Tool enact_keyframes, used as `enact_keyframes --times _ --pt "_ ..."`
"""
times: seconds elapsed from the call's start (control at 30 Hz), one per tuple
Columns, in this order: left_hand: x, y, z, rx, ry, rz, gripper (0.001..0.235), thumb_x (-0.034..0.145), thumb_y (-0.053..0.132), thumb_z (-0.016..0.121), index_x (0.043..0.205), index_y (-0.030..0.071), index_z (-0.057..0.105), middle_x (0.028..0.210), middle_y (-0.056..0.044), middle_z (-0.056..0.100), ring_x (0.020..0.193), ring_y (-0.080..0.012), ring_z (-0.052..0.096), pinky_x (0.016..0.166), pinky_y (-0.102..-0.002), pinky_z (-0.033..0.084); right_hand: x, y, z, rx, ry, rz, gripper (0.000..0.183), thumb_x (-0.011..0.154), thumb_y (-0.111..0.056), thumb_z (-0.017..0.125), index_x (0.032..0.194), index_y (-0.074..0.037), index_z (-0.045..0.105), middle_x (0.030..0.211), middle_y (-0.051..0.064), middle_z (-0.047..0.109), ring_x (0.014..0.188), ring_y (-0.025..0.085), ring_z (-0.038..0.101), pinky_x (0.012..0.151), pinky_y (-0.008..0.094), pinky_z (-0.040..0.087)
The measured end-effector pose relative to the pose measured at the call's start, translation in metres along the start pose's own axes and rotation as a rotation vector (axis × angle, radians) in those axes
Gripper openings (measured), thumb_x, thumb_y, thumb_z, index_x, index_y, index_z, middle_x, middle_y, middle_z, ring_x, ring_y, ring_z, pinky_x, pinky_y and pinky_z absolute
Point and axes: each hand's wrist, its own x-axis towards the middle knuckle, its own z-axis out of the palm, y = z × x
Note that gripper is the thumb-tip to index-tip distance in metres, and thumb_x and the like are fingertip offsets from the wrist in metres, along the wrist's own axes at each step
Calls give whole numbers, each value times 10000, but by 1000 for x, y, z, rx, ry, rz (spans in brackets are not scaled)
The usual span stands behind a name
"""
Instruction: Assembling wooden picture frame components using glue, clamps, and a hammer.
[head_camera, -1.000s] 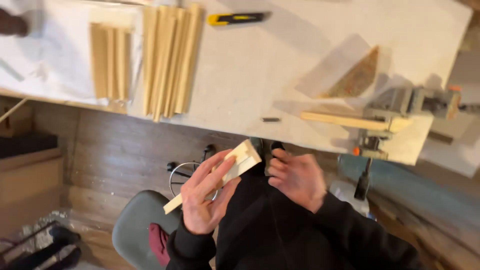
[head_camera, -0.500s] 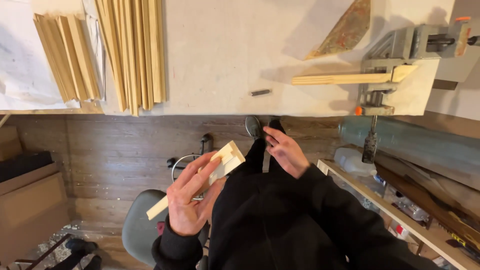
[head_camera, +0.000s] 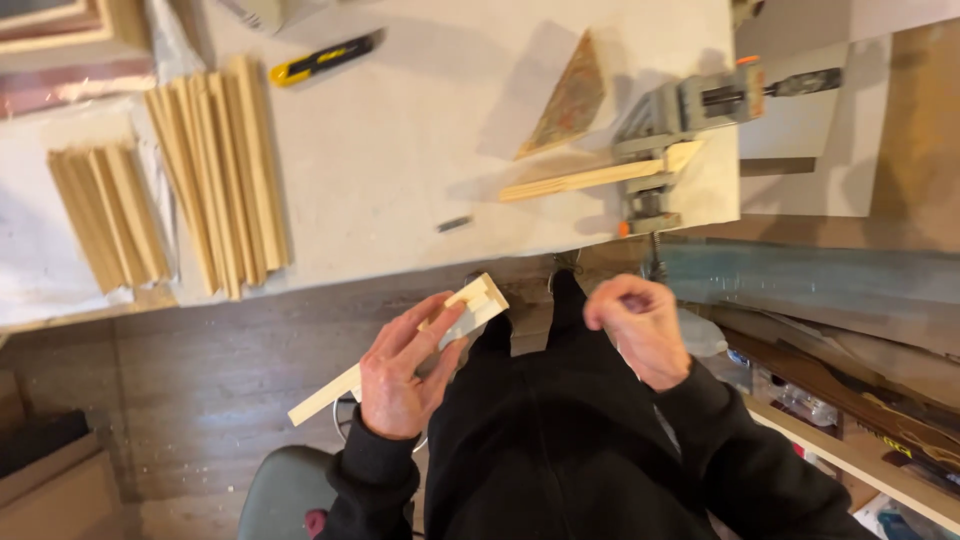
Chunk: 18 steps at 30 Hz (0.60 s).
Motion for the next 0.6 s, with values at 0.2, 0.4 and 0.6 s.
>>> enact_keyframes --times 0.2,0.4,0.6 --pt "42 39 62 10 -107 26 425 847 110 790 1267 142 736 1313 -84 704 909 -256 677 837 -366 565 3 -67 -61 -111 282 -141 178 1023 -27 590 845 -23 596 778 82 624 683 159 563 617 288 455" --pt "96 89 127 62 -163 164 433 877 111 771 1305 114 708 1321 -81 675 978 -268 676 874 -384 534 26 -78 -183 -55 243 -104 605 1258 -262 491 679 -87 491 631 53 536 599 111 488 614 272 399" --pt "126 118 171 105 -159 129 434 868 107 767 1297 128 706 1341 -72 673 987 -243 675 883 -381 539 80 -204 -144 -96 222 404 501 997 -335 396 856 -9 749 908 125 784 751 155 713 633 280 553"
